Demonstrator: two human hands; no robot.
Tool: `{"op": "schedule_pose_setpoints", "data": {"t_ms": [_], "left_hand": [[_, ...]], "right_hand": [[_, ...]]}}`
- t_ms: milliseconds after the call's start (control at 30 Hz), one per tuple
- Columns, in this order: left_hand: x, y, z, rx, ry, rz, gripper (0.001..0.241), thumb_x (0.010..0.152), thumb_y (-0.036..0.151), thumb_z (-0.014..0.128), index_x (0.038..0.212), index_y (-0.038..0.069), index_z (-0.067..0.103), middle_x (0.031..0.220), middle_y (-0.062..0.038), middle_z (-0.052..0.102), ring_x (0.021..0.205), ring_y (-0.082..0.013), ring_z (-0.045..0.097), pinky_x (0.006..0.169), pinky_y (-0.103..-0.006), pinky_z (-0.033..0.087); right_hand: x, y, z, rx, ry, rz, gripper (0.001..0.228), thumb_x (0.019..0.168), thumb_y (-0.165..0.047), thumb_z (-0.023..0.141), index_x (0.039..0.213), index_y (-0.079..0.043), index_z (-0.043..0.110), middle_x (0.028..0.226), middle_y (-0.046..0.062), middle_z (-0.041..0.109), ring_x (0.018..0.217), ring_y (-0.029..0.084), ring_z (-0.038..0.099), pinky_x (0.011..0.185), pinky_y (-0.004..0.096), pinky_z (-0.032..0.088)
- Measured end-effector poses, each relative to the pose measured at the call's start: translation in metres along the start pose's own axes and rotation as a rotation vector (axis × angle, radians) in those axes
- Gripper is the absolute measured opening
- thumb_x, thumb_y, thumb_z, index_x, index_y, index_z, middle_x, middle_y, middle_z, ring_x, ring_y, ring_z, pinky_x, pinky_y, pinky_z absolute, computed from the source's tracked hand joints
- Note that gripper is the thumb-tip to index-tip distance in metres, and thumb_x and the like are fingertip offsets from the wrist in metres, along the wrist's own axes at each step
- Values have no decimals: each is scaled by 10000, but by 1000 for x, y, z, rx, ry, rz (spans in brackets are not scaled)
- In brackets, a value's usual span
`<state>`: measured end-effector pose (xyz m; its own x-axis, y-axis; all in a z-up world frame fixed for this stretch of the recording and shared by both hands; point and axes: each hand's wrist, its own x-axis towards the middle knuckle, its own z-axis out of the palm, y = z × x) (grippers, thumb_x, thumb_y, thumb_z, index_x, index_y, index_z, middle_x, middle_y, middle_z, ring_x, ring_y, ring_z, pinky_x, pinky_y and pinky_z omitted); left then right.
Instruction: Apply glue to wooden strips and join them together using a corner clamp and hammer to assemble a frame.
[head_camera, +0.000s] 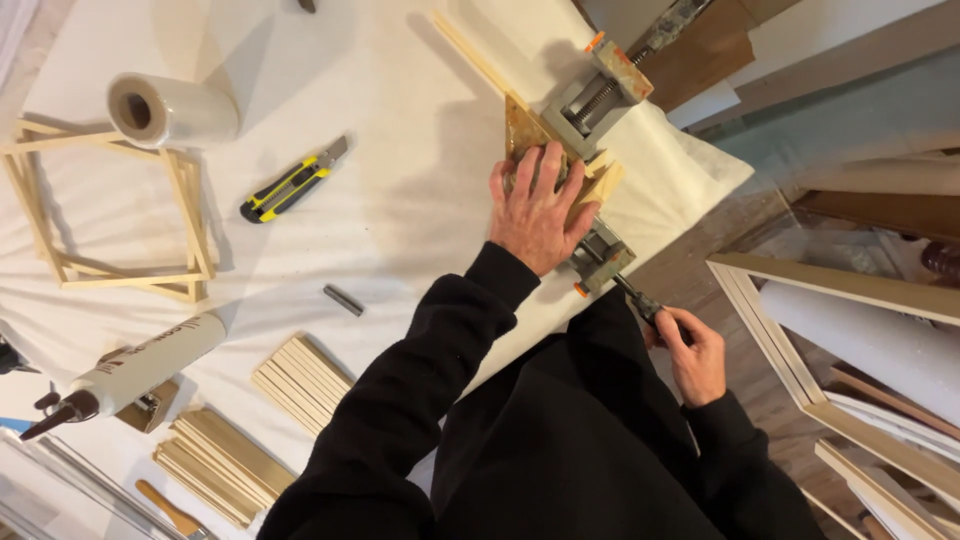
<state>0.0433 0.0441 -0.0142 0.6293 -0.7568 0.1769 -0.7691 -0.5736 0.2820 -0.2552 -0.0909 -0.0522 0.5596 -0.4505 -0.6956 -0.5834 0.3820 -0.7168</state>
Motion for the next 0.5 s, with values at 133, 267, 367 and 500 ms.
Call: {"op": "schedule_pose_setpoints", "data": {"t_ms": [133,267,367,500], "left_hand": [[-1,-1,1,7,-6,10,506,985,477,630,1311,91,659,1457,-159,468,1340,-336,426,1069,-613,359],[-1,-2,4,-8,-21,10,499,991,478,630,1303,90,648,1459,-165,468,1340,-338,433,1067,-614,362],[-2,-2,0,-37,-2,-12,494,975,463,644,1308,99,637,1454,-170,465,1335,-339,445,1067,-615,364],[0,-4,-20,-234,47,-39,508,979,335,707,1414,94,602,1466,-135,488,1349,-305,488,1121,-552,378]], "right_hand": [[-17,-36,21,-241,125,-282,299,946,-159,756,1171,29,696,942,79,696,828,143,662,770,255,547],[-13,-77,34,-636,161,-557,591,814,-206,873,1282,19,589,1143,134,657,1044,254,650,934,355,529],[2,-126,74,-805,152,-727,835,732,-253,936,1402,2,506,1358,185,581,1258,348,569,1075,438,477],[34,-160,119,-929,53,-892,1026,675,-262,970,1500,12,424,1516,220,475,1370,405,481,1110,490,415]]}}
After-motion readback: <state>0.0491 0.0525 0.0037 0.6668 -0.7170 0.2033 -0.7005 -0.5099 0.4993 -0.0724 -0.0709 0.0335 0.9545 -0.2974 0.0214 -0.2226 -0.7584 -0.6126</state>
